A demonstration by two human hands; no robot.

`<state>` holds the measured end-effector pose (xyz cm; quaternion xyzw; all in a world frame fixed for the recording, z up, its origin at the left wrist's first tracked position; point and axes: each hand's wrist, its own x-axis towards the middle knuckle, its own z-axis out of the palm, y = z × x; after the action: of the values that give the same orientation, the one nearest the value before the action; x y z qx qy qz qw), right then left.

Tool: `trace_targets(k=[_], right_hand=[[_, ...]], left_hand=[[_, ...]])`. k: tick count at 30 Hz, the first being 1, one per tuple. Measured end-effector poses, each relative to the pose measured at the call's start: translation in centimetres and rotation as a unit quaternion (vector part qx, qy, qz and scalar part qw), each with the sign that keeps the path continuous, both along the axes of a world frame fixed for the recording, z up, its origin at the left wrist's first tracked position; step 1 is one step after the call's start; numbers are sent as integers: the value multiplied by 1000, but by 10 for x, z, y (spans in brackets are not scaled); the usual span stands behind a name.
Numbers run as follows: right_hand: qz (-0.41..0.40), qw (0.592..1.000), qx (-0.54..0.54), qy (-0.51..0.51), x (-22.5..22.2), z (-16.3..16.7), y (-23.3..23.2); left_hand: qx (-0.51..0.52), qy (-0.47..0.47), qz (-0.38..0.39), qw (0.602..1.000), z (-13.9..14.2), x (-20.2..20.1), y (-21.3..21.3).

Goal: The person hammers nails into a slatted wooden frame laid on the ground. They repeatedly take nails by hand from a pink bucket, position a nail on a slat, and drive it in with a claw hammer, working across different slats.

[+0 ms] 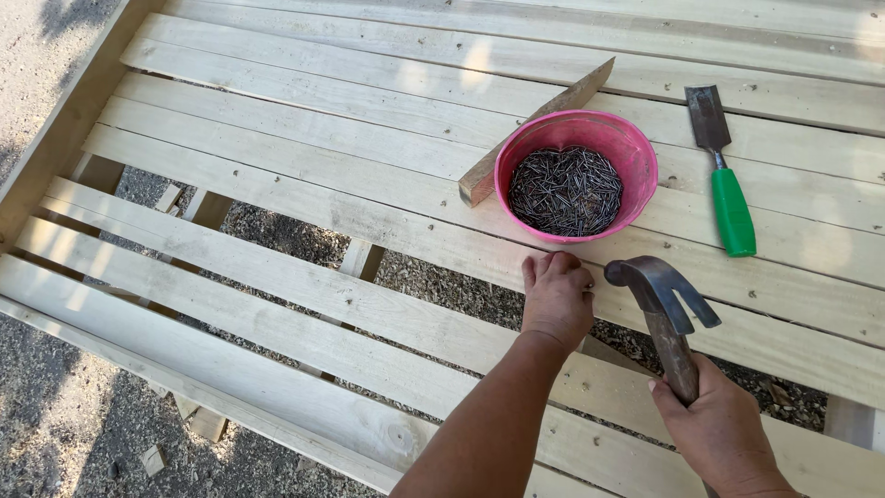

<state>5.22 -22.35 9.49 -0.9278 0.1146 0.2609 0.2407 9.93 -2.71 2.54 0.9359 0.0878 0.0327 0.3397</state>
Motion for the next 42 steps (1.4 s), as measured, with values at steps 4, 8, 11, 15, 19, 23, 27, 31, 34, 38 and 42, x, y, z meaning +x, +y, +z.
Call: trace_targets(k=[4, 8, 11, 15, 19, 23, 27, 31, 34, 38, 42], right_hand=[[-4, 1000, -9, 6, -5, -7, -6], [-2, 1000, -6, 19, -12, -10, -9], [1, 1000, -3, 13, -13, -6, -7], [-4, 1000, 11, 8, -10, 2, 1], [25, 999, 17, 28, -4, 6, 12], [47, 998, 14, 27, -1, 7, 15], [-10, 999, 37, 12, -4, 7, 13], [-51, 997, 33, 48, -7, 5, 11], [-80, 993, 45, 76, -8, 3, 10], [-80, 992, 42, 83, -11, -1, 6], [-73, 994, 23, 83, -17, -9, 4]], left_hand=[[-1, -21, 21, 1000, -15, 1, -5], [16, -42, 25, 999, -20, 0, -5], [36, -58, 18, 998, -19, -1, -6], [11, 45, -19, 999, -17, -2, 6], [15, -31, -40, 999, -16, -12, 31], [34, 7, -49, 998, -4, -16, 35], [39, 89, -33, 995, 15, -7, 36], [101, 123, -40, 986, 17, -1, 41], [145, 112, -63, 981, 5, -10, 47], [158, 79, -74, 982, -9, -10, 50], [140, 142, -77, 977, -10, -5, 52]])
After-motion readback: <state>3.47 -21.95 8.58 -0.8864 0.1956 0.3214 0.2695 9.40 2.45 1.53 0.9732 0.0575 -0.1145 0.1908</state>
